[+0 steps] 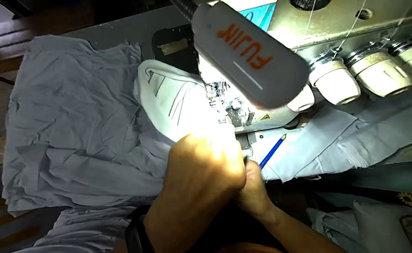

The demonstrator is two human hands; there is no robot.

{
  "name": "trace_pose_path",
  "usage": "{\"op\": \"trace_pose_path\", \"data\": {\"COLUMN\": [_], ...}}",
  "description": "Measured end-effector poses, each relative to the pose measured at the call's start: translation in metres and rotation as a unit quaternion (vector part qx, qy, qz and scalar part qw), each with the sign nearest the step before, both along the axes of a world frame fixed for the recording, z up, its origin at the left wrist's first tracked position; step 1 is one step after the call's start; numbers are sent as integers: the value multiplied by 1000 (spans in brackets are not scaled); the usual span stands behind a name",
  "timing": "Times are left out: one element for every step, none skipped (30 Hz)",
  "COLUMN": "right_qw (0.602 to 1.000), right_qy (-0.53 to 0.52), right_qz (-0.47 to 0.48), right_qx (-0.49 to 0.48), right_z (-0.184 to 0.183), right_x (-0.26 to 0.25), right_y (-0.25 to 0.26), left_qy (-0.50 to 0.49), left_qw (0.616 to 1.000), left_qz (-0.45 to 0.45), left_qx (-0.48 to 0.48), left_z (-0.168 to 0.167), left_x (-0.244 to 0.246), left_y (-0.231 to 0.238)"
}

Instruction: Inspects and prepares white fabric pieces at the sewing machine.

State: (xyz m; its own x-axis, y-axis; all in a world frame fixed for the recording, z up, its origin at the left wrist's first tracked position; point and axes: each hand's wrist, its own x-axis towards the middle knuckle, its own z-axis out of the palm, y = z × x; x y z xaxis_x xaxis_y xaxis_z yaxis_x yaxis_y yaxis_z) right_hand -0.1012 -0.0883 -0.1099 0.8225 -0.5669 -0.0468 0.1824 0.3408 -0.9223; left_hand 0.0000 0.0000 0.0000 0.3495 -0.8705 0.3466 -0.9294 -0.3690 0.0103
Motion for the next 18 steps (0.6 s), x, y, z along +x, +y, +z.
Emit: {"op": "trace_pose_path", "data": {"right_qw": [993,971,942,913,888,869,859,856,858,859,860,860,860,858,856,854,851,849], "right_qy": [-31,-73,-102,-114,-117,-121,-131,-143,-151,-155,-155,-155,-156,-158,-163,-167,-167,-162], "right_qz": [-32,-58,-66,-54,-37,-19,-6,5,15,22,27,28,25,19,11,4,-3,-8], "right_qx": [-113,-218,-312,-387,-443,-479,-495,-496,-491,-487,-486,-486,-485,-487,-490,-493,-497,-503], "right_z": [-3,-7,-9,-7,-3,1,3,5,6,6,6,7,8,10,13,15,17,19], "right_x": [-3,-4,-4,-3,-2,1,5,9,12,14,15,17,20,24,30,36,41,45], "right_y": [-7,-17,-28,-39,-48,-54,-57,-58,-58,-58,-59,-60,-61,-62,-62,-62,-62,-62], "left_qy": [5,15,25,31,32,30,24,15,7,9,13,20,29,41,53,63,72,81], "left_qw": [1000,1000,1000,999,999,998,997,996,997,997,997,996,995,994,993,992,991,990], "left_qz": [0,-2,-5,-8,-9,-7,-1,5,13,17,18,13,7,5,5,7,7,6], "left_qx": [2,2,-4,-16,-31,-50,-69,-83,-80,-76,-77,-86,-94,-100,-105,-109,-113,-117], "left_z": [-2,-5,-9,-13,-16,-19,-22,-26,-30,-34,-38,-42,-45,-47,-47,-46,-44,-42], "left_x": [-7,-13,-18,-21,-21,-18,-13,-7,0,7,13,18,21,22,25,28,32,36], "left_y": [4,8,12,15,18,21,24,27,31,35,39,41,42,41,40,39,37,35]}}
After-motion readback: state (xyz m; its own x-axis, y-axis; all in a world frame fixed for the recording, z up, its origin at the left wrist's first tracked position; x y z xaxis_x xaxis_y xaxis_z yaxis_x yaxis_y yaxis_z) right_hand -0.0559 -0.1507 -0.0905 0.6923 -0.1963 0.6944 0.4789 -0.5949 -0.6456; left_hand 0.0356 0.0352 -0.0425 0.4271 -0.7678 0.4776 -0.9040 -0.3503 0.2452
